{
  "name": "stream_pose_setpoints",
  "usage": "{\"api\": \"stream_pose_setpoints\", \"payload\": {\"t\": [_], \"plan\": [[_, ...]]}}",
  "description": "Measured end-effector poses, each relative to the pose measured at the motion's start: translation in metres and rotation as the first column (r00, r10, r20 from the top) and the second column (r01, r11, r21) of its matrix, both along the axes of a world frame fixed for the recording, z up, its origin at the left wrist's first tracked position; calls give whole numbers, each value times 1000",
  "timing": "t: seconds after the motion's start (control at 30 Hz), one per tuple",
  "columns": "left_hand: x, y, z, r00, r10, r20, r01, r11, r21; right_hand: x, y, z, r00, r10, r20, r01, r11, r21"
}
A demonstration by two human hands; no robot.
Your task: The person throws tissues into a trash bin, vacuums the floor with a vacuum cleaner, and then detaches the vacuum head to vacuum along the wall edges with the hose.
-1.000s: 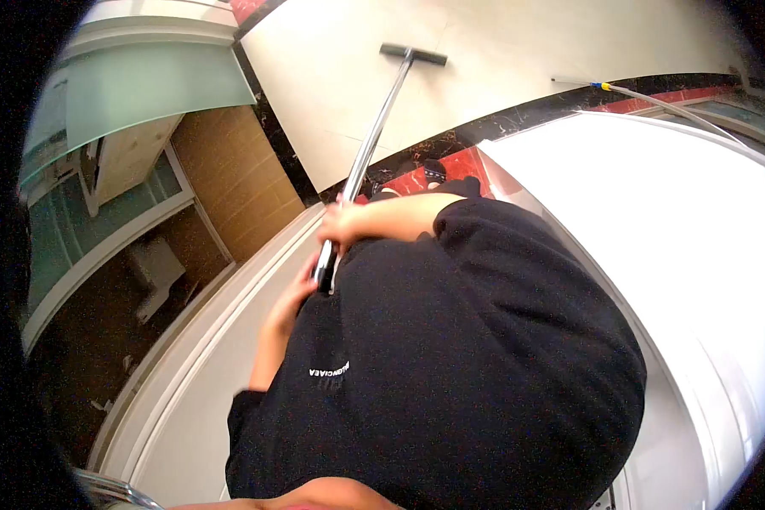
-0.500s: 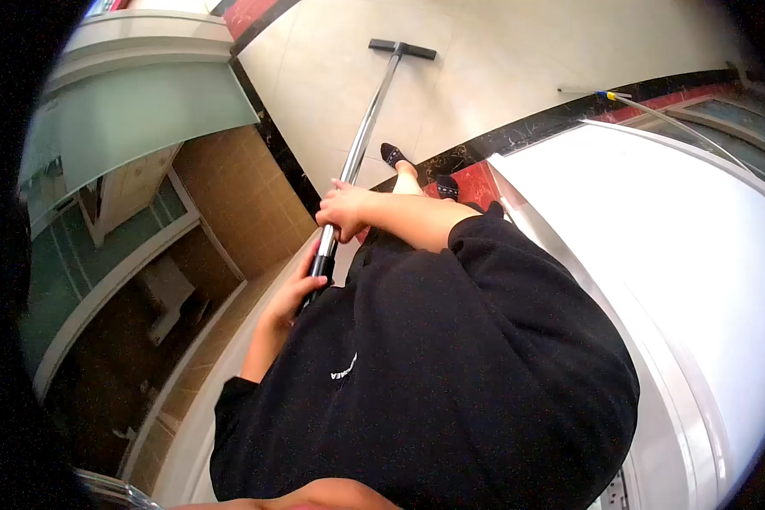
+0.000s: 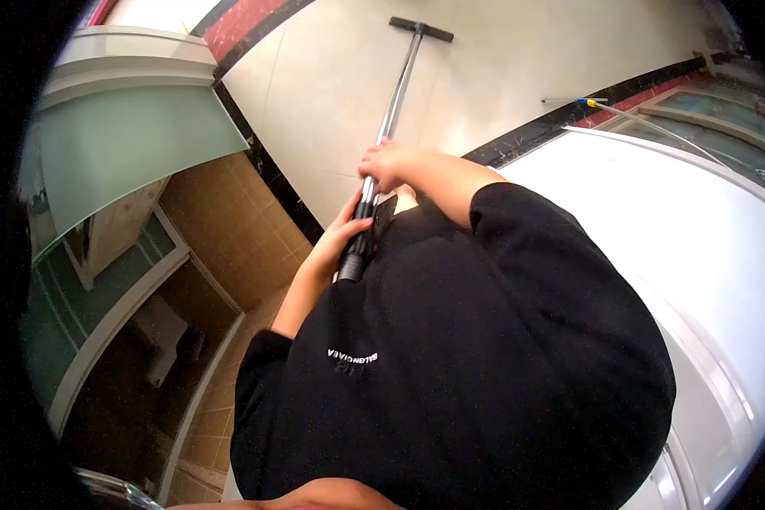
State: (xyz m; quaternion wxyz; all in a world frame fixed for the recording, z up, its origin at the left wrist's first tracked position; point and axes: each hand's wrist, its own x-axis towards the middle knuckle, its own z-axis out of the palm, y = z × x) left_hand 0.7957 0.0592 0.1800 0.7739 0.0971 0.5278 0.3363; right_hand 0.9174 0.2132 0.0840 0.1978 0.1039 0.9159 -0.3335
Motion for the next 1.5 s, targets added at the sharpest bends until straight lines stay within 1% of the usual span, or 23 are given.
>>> {"api": "stream_pose_setpoints", "payload": {"t": [0.03,0.1,0.13,0.23,0.27,0.3,0.33,0.43,0.53,0.63,0.77,0.83,0.87,0.93,1.0,1.07,1.1,1.2,1.27,1.33,1.37,1.4,1.5], "plan": [[-13,-19,4,999,36,25,-35,999,-26,-16,-10,11,992,82,92,-77,995,-62],[-38,-65,15,999,37,-31,-39,997,-59,-47,-48,9,971,219,97,-200,964,-175],[-48,-87,28,994,-21,-103,23,1000,9,-63,-68,14,940,339,43,-324,923,-209],[-33,-204,49,941,340,11,-313,879,-359,-100,-133,33,788,600,-137,-577,643,-503],[-28,-223,59,913,407,-11,-375,830,-414,-117,-166,27,651,715,-252,-709,456,-538],[-23,-230,65,905,424,-36,-398,814,-423,-117,-176,37,697,601,-391,-689,410,-597],[-19,-234,72,907,416,-69,-405,814,-416,-122,-183,51,666,628,-402,-701,341,-627],[-15,-225,74,924,345,-162,-381,853,-357,-126,-186,55,621,659,-423,-734,301,-609],[-20,-206,64,940,269,-209,-324,896,-304,-116,-156,43,686,650,-329,-693,444,-568],[-31,-179,49,955,160,-251,-222,944,-244,-104,-117,46,808,541,-231,-586,703,-404],[-48,-123,30,944,1,-331,-42,992,-118,-96,-62,43,892,340,-299,-416,875,-247],[-55,-78,25,925,-90,-370,75,996,-57,-94,-30,38,913,325,-248,-366,920,-141],[-55,-38,32,896,-213,-389,195,977,-87,-88,-7,41,931,297,-211,-325,939,-114],[-38,31,41,966,-145,-213,120,985,-128,-66,36,31,962,193,-194,-221,966,-135],[-12,107,49,954,-199,-226,174,977,-126,-42,85,12,984,88,-153,-101,992,-80],[-1,147,18,955,-238,-179,214,966,-148,-10,130,-1,992,-14,-127,9,999,-41],[15,181,31,963,-241,-121,205,946,-251,11,152,-1,984,-72,-160,65,997,-52],[21,210,34,946,-309,-93,281,931,-235,42,177,10,985,-126,-120,115,989,-92],[20,201,61,905,-404,-134,370,902,-221,43,153,20,996,-60,-61,48,983,-178],[5,163,75,858,-489,-155,460,868,-188,47,119,35,959,-139,-246,45,935,-353],[-1,137,79,864,-472,-174,431,873,-227,49,104,45,941,-153,-301,48,942,-331],[23,143,102,979,-164,-120,86,869,-487,51,97,42,913,-170,-371,12,920,-392],[42,162,108,984,-112,-136,45,907,-419,71,124,41,858,-194,-475,7,930,-367]]}}
